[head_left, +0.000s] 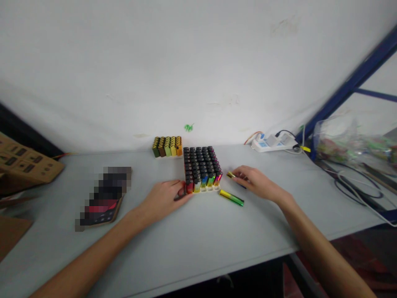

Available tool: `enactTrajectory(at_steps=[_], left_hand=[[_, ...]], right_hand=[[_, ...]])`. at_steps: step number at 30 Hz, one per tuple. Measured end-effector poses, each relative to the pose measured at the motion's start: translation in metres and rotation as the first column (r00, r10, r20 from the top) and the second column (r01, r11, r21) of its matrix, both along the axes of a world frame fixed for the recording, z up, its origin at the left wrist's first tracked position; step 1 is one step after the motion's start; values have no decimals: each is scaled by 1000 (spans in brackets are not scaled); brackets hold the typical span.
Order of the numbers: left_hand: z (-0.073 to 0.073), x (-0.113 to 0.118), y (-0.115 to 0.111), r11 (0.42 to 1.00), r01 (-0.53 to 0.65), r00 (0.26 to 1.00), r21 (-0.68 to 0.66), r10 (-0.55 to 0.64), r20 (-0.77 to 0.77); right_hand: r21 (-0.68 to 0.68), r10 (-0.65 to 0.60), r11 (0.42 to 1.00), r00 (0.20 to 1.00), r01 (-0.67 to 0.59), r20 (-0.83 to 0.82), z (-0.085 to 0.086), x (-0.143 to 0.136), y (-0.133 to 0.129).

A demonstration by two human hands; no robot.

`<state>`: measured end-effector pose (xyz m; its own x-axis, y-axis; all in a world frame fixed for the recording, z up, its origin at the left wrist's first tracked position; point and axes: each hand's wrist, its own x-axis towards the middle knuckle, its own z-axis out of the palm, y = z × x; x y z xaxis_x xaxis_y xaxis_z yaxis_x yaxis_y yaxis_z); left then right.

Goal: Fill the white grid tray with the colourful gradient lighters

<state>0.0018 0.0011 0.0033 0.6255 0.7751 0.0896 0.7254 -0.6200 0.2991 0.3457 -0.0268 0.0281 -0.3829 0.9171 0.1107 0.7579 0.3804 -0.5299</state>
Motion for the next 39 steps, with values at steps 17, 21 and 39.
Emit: enactTrajectory(at_steps=[17, 21, 39], left_hand=[[-3, -1, 1, 1000, 4, 1000, -1, -4, -7], [1, 0, -1, 1000, -1, 1000, -7, 1, -25], [4, 0, -1, 1000, -1, 1000, 1, 1, -28]], right_hand=[[-117, -141, 989, 746, 86, -651, 18, -44, 7], [-121, -4, 987, 744, -103, -668, 13, -54, -3], [-216, -286, 956, 779, 196, -557, -19, -83, -14]])
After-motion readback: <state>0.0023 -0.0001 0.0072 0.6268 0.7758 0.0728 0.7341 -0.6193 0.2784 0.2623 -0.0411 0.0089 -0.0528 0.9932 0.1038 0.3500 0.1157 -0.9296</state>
